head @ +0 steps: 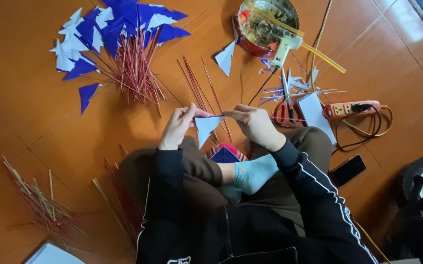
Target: Assembling small decorative flags by attaching paper triangles to wooden sticks using a glue gun.
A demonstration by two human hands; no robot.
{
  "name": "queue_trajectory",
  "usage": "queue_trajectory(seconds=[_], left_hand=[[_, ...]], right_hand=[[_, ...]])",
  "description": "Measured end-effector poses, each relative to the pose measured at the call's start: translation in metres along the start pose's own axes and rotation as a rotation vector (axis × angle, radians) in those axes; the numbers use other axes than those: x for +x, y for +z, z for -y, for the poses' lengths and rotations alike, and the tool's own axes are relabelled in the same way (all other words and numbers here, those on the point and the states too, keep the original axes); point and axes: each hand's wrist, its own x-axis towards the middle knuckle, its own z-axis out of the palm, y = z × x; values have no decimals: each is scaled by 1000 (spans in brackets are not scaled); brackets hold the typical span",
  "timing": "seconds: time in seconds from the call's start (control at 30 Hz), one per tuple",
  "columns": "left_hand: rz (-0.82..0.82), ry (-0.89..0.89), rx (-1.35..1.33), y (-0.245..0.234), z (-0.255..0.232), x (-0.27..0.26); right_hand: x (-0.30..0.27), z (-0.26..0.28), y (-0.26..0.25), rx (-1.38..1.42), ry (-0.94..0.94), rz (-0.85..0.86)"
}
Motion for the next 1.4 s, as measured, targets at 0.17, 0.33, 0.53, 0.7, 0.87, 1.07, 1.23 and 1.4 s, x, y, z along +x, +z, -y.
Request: queue_trajectory(seconds=[0.17,0.33,0.53,0.7,0.87,1.07,1.23,1.4], left_hand=[[-4,72,275,0,20,11],[28,54,357,6,17,7],[-5,198,527,13,12,3],[-5,304,679,15,35,10],[-17,249,711,16,29,8],[-36,254,734,10,31,11],[-38,276,775,15,40,13],[-45,278,723,1,40,11]], right_hand=[[-7,1,-2,-199,-119,-6],[-8,-3,1,-178,-101,11],[-1,-7,-9,170,178,207],[15,11,-16,369,100,130],[14,-1,32,251,82,150],[8,-18,39,307,139,128],[15,1,36,307,117,118],[9,-15,40,272,163,147]])
